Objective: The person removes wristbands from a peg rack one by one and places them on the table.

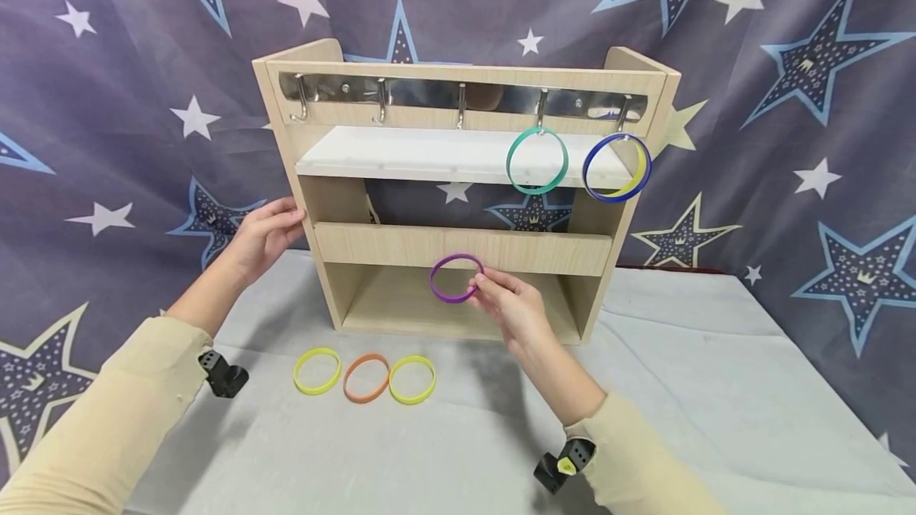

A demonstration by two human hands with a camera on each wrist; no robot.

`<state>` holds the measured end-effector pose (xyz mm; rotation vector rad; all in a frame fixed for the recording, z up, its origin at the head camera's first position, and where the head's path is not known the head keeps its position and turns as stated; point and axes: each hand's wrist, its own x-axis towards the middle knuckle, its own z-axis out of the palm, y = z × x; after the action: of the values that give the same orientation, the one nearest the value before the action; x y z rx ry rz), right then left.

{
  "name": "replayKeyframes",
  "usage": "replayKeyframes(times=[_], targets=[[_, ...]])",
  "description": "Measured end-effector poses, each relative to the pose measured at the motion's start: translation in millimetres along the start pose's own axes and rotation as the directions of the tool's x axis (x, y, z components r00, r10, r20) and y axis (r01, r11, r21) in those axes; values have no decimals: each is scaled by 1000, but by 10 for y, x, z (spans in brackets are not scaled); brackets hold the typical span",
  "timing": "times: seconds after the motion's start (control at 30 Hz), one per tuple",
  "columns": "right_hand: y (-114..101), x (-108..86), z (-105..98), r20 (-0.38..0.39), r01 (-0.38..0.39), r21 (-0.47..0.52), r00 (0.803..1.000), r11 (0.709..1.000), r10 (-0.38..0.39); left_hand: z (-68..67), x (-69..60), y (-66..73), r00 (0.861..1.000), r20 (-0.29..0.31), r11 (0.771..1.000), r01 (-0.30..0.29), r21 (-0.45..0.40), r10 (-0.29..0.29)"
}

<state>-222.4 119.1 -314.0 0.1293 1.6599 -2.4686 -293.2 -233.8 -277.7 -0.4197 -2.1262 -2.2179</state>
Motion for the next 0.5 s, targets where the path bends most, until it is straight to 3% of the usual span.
replayKeyframes(times=[0.5], targets=[[225,0,-115,-16,-23,-67,1000,998,22,-15,10,-26,1000,3,1000,-19,-13,19]])
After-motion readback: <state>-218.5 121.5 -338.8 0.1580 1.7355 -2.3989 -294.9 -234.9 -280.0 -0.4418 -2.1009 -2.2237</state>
